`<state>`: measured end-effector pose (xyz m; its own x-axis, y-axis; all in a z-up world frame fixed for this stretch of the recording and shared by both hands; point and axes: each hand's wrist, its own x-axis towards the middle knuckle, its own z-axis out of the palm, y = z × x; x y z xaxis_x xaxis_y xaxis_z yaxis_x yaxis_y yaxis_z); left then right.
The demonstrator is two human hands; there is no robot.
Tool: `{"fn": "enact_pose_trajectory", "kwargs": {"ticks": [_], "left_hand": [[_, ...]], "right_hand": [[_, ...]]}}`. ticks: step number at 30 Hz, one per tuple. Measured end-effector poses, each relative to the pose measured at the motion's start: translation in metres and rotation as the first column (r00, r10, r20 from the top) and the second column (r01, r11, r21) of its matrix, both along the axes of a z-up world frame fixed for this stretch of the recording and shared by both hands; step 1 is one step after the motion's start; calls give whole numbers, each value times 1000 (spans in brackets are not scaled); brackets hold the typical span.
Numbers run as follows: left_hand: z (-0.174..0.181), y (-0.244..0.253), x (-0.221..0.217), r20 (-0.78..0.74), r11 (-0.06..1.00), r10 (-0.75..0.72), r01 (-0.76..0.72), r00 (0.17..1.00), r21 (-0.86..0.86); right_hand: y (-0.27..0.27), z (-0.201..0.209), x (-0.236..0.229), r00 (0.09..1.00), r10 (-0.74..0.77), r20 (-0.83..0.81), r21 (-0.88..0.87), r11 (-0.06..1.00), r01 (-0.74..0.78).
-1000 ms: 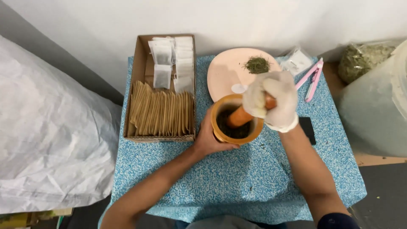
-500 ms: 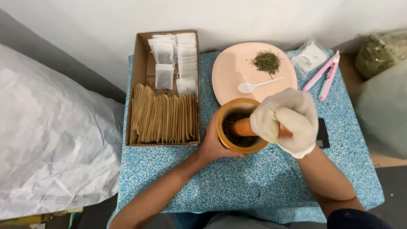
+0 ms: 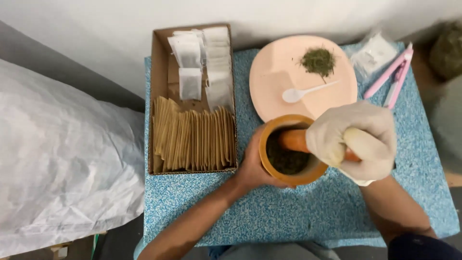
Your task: Grinding dried tea leaves in a wooden mortar using a pestle
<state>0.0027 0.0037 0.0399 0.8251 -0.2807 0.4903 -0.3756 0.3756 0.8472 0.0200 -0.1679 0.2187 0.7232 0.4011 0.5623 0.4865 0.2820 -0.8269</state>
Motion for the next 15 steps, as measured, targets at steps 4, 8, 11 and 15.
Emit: {"fn": "enact_pose_trajectory", "kwargs": {"ticks": [4,8,11,15], "left_hand": [[14,3,10,42,997,37,-39,998,61],[-28,4,-1,59,991,72,-78,996,112],[-21,5,-4,30,994,60,-63,998,90],[-23,3,-2,85,996,63,-68,994,60]], "right_hand": [[6,2,0,1000,-18,0,30,999,18],[5,5,-8,993,78,83,-67,995,-73],[6,8,-20,995,59,83,-68,996,-53],[8,9,-27,990,96,104,-30,995,-94]]}}
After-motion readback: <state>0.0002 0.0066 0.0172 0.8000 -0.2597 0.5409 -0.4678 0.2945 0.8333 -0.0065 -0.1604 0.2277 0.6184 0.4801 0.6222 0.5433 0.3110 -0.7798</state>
